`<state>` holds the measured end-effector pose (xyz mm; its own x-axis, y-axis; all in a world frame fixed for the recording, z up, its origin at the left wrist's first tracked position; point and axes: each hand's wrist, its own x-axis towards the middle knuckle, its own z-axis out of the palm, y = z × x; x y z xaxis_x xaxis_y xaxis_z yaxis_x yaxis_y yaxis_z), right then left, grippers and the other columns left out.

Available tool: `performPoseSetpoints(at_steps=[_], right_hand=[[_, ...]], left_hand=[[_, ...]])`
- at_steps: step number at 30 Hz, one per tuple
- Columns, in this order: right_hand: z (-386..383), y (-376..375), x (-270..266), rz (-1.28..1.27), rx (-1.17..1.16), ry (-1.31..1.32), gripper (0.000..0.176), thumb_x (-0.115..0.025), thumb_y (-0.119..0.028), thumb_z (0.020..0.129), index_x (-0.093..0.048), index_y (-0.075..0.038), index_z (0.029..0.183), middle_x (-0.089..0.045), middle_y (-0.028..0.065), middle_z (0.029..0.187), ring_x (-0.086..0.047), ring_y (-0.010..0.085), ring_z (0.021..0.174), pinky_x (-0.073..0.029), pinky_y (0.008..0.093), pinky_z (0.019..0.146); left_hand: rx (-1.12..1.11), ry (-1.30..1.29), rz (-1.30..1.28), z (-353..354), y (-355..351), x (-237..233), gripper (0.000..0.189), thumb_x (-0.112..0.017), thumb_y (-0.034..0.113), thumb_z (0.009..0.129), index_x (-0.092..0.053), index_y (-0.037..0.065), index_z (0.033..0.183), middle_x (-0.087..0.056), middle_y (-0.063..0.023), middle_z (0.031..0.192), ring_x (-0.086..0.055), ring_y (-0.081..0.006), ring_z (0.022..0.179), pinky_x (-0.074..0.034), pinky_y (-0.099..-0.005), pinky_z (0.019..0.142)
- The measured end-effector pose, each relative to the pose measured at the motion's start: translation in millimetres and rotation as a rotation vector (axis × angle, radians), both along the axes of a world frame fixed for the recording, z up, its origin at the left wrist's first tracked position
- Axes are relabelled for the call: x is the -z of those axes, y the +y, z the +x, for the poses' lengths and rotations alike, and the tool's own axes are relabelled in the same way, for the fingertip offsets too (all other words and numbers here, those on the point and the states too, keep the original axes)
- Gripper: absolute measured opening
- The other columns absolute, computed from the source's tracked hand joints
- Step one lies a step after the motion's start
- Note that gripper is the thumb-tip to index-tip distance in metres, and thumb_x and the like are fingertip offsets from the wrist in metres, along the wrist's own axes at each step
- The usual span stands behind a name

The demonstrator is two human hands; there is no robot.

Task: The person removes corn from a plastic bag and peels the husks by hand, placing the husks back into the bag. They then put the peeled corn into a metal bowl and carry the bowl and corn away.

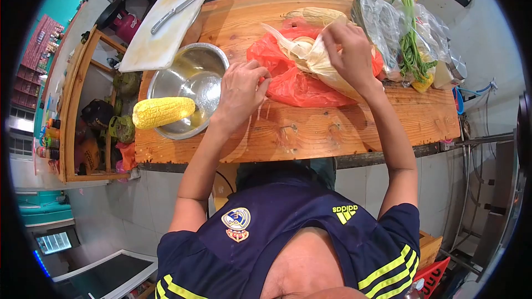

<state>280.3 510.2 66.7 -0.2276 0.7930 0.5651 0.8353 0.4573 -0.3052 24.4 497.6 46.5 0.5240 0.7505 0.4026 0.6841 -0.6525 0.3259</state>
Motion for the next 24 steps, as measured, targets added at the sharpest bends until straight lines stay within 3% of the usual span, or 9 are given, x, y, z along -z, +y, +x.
performPoseSetpoints(at_steps=[2,3,6,10,13,16,20,21,24], right_hand=[[-1,-1,14,0.1,-0.161,-0.173,0.024,-0.069,-0.016,0.079,-0.061,-0.009,0.1,-0.058,0.0098,0.1,-0.055,0.0283,0.101,-0.038,0.0416,0.09],[-6,-3,26,0.058,-0.177,-0.261,0.033,-0.073,-0.018,0.074,-0.061,-0.013,0.104,-0.056,0.006,0.106,-0.052,0.0241,0.106,-0.035,0.0436,0.095],[-19,-5,44,0.087,-0.165,-0.392,0.039,-0.074,-0.018,0.073,-0.059,-0.013,0.109,-0.056,0.0048,0.108,-0.052,0.0224,0.107,-0.035,0.0442,0.096],[-25,11,51,0.174,-0.217,-0.253,0.026,-0.074,-0.014,0.074,-0.064,-0.011,0.098,-0.062,0.0052,0.089,-0.059,0.0213,0.09,-0.036,0.0422,0.094],[-21,16,46,0.136,-0.304,0.025,0.01,-0.071,-0.009,0.074,-0.065,-0.008,0.081,-0.065,0.0071,0.079,-0.061,0.025,0.083,-0.039,0.0412,0.092],[-10,13,37,0.089,-0.294,0.105,0.006,-0.069,-0.006,0.078,-0.065,-0.005,0.082,-0.065,0.0098,0.079,-0.06,0.0271,0.081,-0.041,0.0395,0.088],[-1,4,12,0.248,-0.104,0.334,0.011,-0.069,-0.003,0.078,-0.067,-0.004,0.089,-0.065,0.0095,0.078,-0.059,0.0271,0.075,-0.047,0.035,0.071],[1,0,10,0.245,-0.068,0.408,0.017,-0.064,0.001,0.078,-0.067,-0.002,0.094,-0.066,0.0107,0.084,-0.062,0.0265,0.078,-0.048,0.0341,0.068],[19,5,21,0.042,-0.205,0.12,0.027,-0.058,0.006,0.081,-0.066,-0.003,0.105,-0.067,0.0118,0.097,-0.065,0.0263,0.089,-0.051,0.0328,0.076]], left_hand=[[-0.006,-0.014,0.04,0,1,1,0.011,-0.067,0.014,0.08,-0.066,0.003,0.081,-0.063,-0.0108,0.081,-0.06,-0.0314,0.082,-0.045,-0.0423,0.076],[-0.005,-0.021,0.04,0,1,1,0.011,-0.067,0.013,0.08,-0.066,0.003,0.081,-0.062,-0.011,0.08,-0.06,-0.0316,0.082,-0.045,-0.0424,0.076],[-0.002,-0.036,0.04,1,1,2,0.011,-0.067,0.013,0.08,-0.065,0.003,0.081,-0.062,-0.0113,0.079,-0.061,-0.0321,0.081,-0.045,-0.0426,0.074],[-0.013,-0.02,0.032,-2,0,1,0.01,-0.067,0.013,0.08,-0.064,0.003,0.08,-0.062,-0.0114,0.079,-0.061,-0.0324,0.08,-0.046,-0.0425,0.073],[-0.039,-0.019,0.03,-5,2,2,0.01,-0.067,0.012,0.08,-0.063,0.003,0.08,-0.062,-0.0117,0.078,-0.061,-0.0325,0.079,-0.046,-0.0424,0.073],[-0.047,0.008,0.046,-7,2,3,0.009,-0.066,0.011,0.081,-0.063,0.002,0.082,-0.062,-0.0121,0.079,-0.061,-0.0327,0.079,-0.046,-0.042,0.071],[-0.075,-0.023,0.054,-4,-2,3,0.008,-0.064,0.01,0.083,-0.064,0.002,0.083,-0.063,-0.0126,0.08,-0.062,-0.0329,0.077,-0.047,-0.0399,0.066],[-0.1,-0.065,0.046,-1,-3,1,0.008,-0.065,0.01,0.083,-0.064,0.002,0.083,-0.063,-0.0125,0.08,-0.062,-0.0323,0.075,-0.047,-0.0391,0.065],[-0.133,-0.154,0.037,8,-5,-9,0.007,-0.065,0.011,0.084,-0.064,0.004,0.083,-0.063,-0.0111,0.08,-0.063,-0.0303,0.073,-0.048,-0.0377,0.062]])
